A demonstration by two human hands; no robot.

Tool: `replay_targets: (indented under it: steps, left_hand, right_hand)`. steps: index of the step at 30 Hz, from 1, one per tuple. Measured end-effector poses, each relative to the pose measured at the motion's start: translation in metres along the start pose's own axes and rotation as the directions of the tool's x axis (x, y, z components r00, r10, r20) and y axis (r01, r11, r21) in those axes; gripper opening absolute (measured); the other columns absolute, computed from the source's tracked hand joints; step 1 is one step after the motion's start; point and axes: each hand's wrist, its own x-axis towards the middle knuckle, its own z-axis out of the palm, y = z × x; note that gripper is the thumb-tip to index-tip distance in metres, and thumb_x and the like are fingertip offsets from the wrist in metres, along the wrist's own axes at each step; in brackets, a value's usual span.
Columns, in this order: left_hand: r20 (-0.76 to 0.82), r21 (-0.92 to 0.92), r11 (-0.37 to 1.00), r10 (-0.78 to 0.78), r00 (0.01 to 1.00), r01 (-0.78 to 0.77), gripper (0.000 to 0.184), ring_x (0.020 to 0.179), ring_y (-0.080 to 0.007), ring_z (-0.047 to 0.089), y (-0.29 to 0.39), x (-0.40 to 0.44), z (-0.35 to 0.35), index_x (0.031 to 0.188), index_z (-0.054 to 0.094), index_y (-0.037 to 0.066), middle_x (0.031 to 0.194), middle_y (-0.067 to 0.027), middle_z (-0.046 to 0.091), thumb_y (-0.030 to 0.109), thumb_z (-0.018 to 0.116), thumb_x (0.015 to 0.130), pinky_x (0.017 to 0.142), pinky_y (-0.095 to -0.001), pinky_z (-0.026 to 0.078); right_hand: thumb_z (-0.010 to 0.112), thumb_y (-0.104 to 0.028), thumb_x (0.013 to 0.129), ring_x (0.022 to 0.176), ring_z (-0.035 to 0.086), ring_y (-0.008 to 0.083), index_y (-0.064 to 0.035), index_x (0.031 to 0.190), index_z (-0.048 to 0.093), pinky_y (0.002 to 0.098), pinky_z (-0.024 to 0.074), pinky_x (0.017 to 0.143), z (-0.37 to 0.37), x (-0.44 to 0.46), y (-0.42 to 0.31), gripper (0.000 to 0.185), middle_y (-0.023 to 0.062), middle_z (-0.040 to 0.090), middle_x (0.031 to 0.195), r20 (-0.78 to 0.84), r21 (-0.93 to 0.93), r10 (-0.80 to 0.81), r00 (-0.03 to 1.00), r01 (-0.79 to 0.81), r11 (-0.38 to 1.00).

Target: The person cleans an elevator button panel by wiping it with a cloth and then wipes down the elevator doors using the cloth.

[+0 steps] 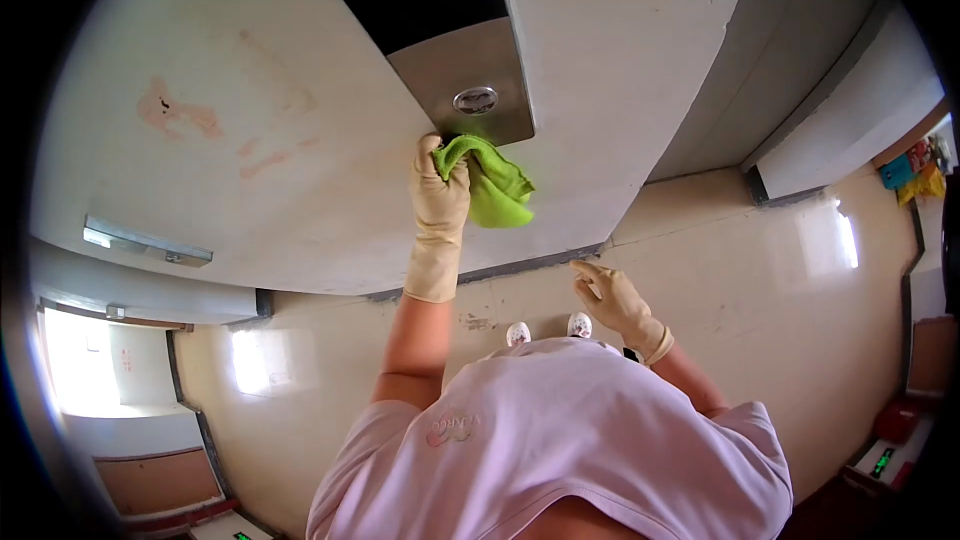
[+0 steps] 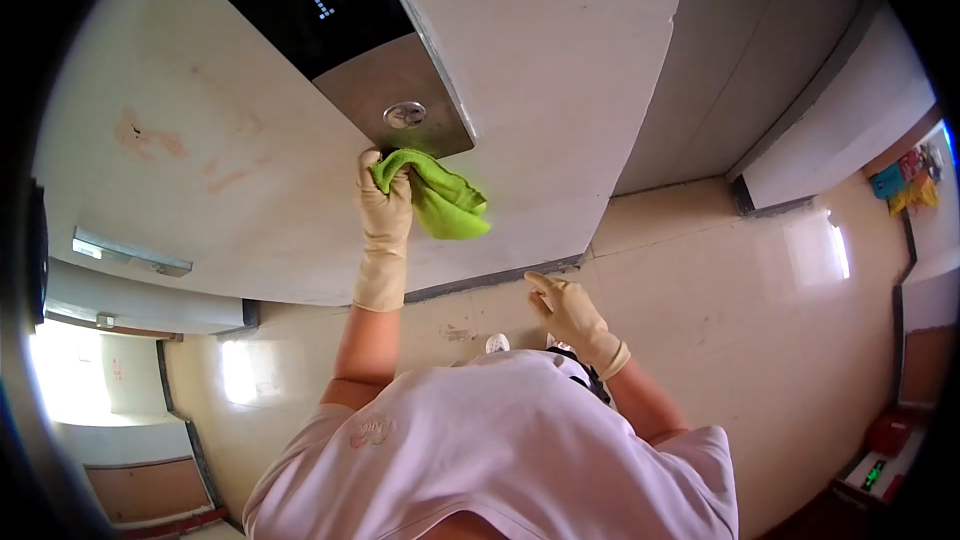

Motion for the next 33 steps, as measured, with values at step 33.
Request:
replay_targets:
  steps: [33]
  left_hand:
    - [0.437, -0.250, 0.693, -0.543, 0.717, 0.677, 0.011, 0.073, -0.0055, 0.050, 0.050, -0.059, -0.044, 0.094, 0.056, 0.002, 0.081, 0.0018, 0.057, -0.002, 0.055, 0.085, 0.067, -0.0197, 0.042]
  right_hand:
    - [0.064, -0.011, 0.084, 0.072, 0.061, 0.0152, 0.0020, 0.101, 0.064, 0.0271, 0.0478, 0.066, 0.001, 0.056, -0.078, 0.022, 0.0125, 0.066, 0.084, -0.102, 0.452, 0.046, 0.994, 0.005, 0.892]
